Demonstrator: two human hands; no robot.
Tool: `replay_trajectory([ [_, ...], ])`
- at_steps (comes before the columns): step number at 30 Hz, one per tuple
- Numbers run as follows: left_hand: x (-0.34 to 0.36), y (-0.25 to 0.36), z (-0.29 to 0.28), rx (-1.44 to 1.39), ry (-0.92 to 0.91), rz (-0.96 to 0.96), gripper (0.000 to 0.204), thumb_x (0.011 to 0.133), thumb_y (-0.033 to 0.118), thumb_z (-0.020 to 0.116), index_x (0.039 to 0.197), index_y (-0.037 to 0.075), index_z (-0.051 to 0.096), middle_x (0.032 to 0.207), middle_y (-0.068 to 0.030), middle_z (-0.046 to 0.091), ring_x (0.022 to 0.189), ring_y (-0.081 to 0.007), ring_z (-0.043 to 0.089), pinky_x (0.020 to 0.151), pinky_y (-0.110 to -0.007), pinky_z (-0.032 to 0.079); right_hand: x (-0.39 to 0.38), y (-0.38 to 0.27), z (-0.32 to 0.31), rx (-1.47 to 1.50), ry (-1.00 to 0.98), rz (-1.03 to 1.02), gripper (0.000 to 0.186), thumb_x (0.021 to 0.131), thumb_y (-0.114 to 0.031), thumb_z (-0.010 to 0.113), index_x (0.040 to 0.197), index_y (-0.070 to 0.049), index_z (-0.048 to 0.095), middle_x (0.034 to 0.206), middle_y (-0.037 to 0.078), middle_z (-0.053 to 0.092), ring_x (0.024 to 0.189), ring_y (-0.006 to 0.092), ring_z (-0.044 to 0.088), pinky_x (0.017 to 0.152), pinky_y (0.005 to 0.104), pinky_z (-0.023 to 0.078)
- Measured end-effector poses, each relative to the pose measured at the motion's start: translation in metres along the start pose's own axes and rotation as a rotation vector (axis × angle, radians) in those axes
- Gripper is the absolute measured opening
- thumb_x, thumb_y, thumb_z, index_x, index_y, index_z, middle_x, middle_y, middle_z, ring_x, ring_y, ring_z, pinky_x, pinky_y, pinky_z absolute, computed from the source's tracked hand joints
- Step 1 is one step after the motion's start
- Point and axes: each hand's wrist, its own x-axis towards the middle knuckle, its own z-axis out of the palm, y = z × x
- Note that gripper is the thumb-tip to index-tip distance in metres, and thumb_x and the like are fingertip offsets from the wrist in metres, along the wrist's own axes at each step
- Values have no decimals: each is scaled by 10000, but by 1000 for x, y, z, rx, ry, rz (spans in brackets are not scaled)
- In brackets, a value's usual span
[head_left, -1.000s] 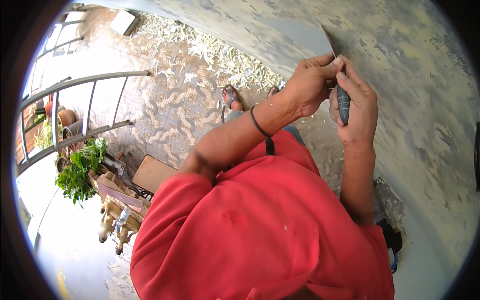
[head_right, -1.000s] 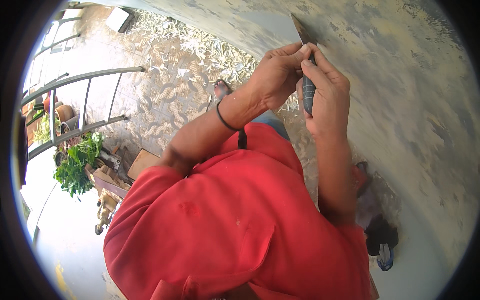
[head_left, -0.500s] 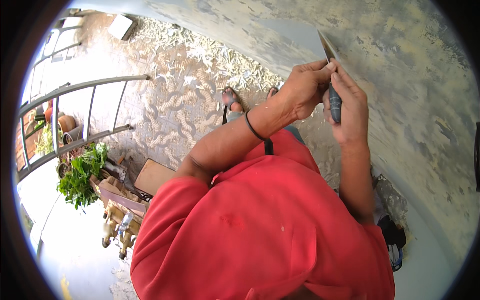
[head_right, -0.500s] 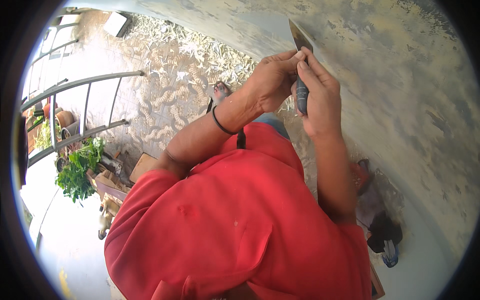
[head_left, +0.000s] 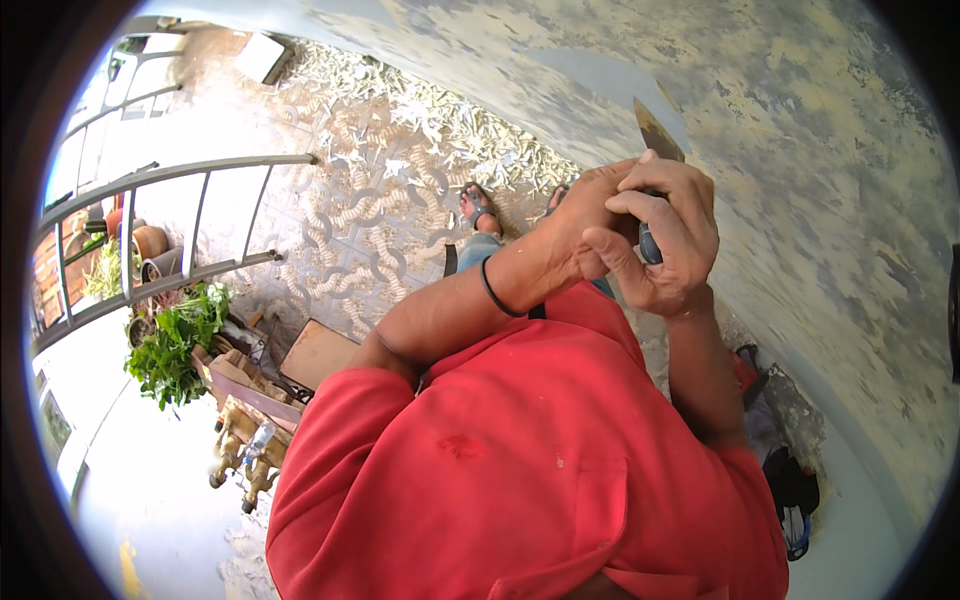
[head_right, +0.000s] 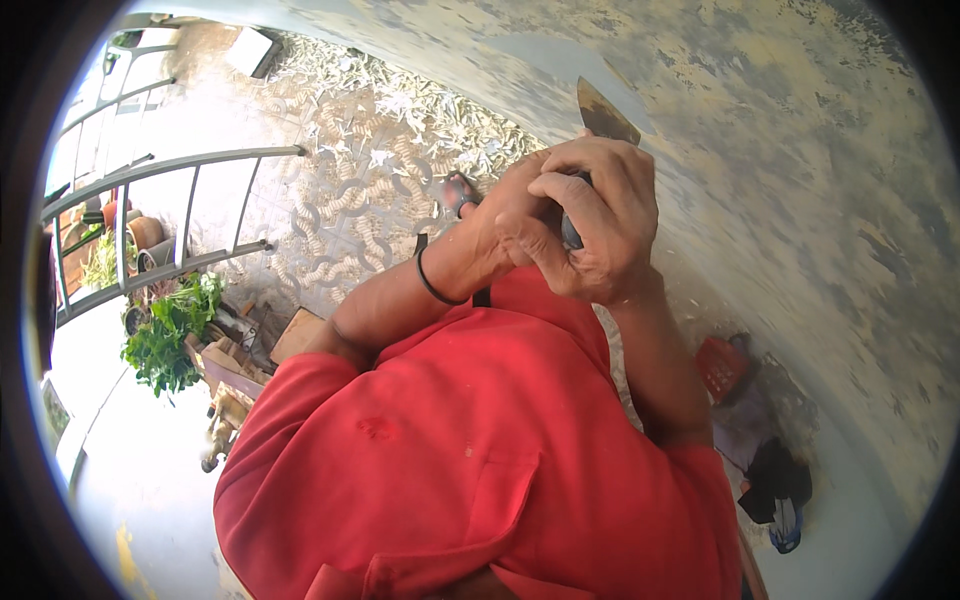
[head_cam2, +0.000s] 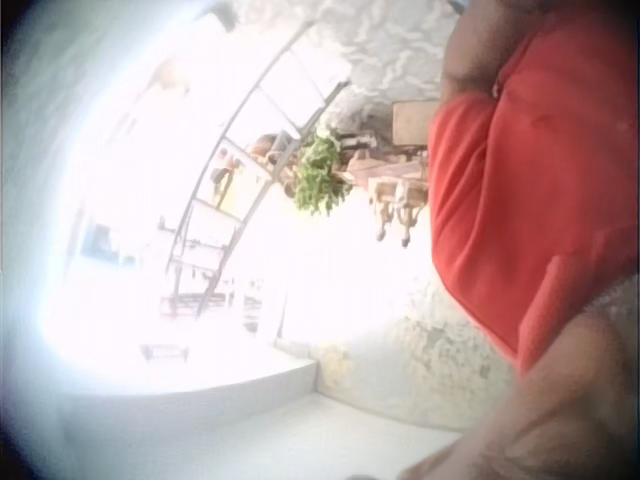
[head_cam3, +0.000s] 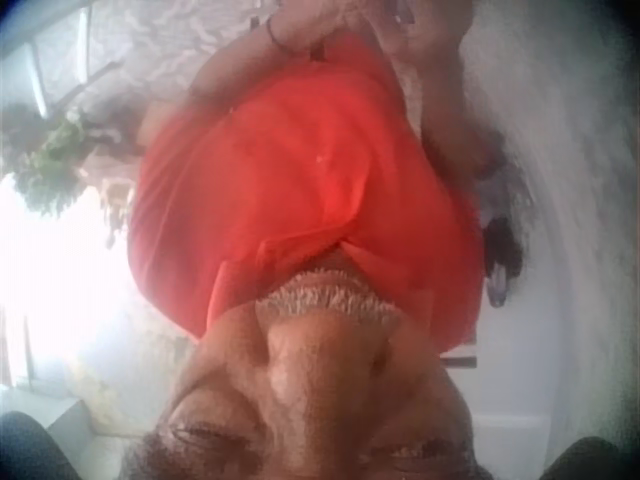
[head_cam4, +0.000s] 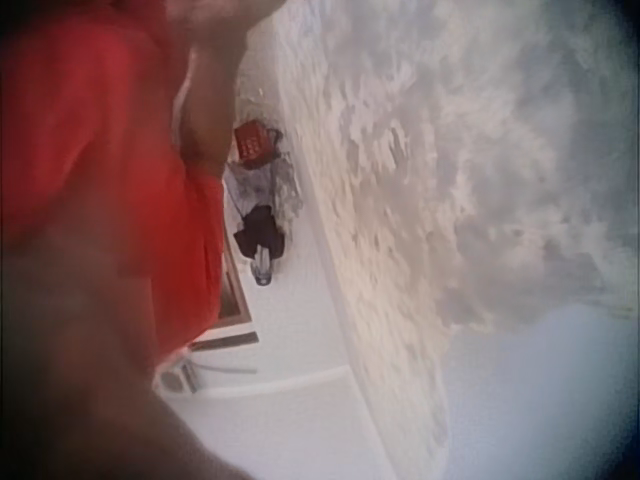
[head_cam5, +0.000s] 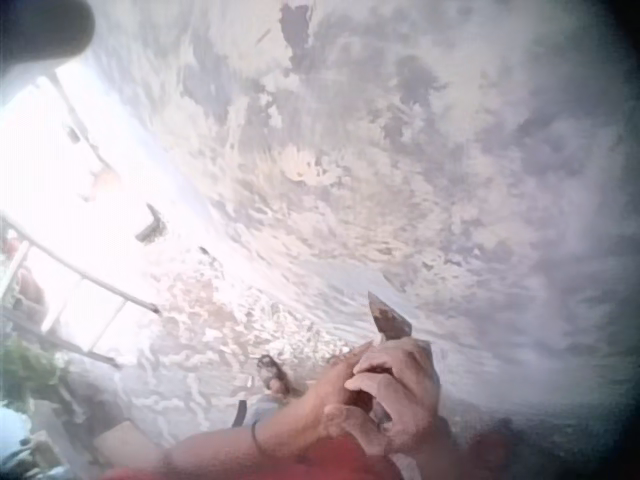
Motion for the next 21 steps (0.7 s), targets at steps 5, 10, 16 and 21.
replay_trajectory([
  [5, 0, 7, 22, -146, 72, 4, 293, 1107, 300, 567, 1165, 22, 640, 958, -57, 671, 829, -139, 646, 730, -331, 565, -10, 15, -3, 189, 62, 94, 341, 889, -325, 817, 950, -15, 688, 1039, 112, 679, 934, 276, 633, 834, 408, 505],
  [10, 11, 1, 27, -48, 120, 71, 308, 1096, 308, 583, 1168, 13, 635, 929, -84, 688, 815, -178, 684, 743, -355, 601, -12, -8, -43, -41, 21, 242, 545, 934, -376, 797, 1282, 12, 635, 1225, 153, 612, 1015, 249, 609, 748, 358, 522],
  [16, 22, -15, 34, -74, 149, 70, 436, 1079, 259, 623, 1399, -30, 558, 960, -80, 694, 825, -152, 682, 750, -308, 602, -10, -30, -47, -331, -253, 432, 397, 941, -96, 681, 1324, -27, 603, 1158, 196, 614, 969, 368, 673, 702, 423, 551],
  [21, 24, -15, 45, 2, 104, 81, 630, 1074, 223, 633, 1587, -25, 364, 968, -46, 688, 821, -123, 666, 751, -284, 598, 0, -27, -47, -368, -267, 635, 402, 944, -70, 627, 1345, -52, 596, 1148, 210, 686, 967, 416, 708, 759, 464, 567],
])
